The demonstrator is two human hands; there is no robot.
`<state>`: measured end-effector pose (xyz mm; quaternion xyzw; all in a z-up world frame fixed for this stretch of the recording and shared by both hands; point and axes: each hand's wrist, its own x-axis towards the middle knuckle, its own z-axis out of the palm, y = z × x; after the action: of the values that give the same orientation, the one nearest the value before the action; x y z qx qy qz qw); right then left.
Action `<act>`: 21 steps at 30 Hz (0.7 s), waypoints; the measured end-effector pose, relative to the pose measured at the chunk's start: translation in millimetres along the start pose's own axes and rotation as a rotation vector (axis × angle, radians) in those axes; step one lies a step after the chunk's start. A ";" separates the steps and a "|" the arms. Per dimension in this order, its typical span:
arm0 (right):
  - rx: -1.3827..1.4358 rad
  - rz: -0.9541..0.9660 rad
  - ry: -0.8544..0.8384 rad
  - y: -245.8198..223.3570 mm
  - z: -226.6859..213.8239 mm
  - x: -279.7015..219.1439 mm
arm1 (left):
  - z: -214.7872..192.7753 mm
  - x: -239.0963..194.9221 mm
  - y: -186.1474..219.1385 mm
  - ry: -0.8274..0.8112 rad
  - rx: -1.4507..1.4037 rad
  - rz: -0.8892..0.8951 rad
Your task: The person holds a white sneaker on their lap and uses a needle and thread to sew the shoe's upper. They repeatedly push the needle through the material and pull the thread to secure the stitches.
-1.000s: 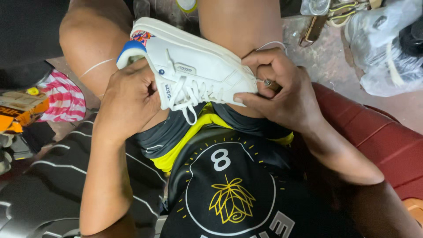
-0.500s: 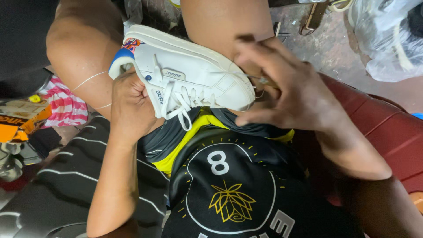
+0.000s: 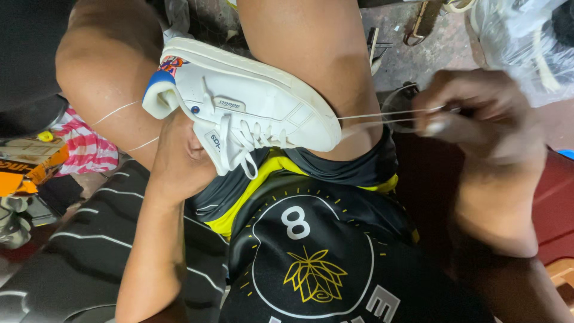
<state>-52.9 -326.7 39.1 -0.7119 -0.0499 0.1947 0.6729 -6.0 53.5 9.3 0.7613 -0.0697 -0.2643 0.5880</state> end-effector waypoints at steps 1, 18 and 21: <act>0.113 -0.017 0.086 0.9 -3.3 -3.5 | -2.4 0.1 0.5 -0.010 0.192 0.075; -0.728 0.004 -0.048 -2.0 59.0 35.0 | -4.3 4.9 -2.5 -0.024 0.366 0.161; -0.578 -0.016 -0.071 0.8 43.5 31.2 | -3.5 5.5 0.6 -0.033 0.346 0.134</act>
<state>-39.4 -275.5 30.9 -0.8665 -0.1326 0.1916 0.4414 0.5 54.0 8.6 0.8402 -0.1741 -0.2213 0.4634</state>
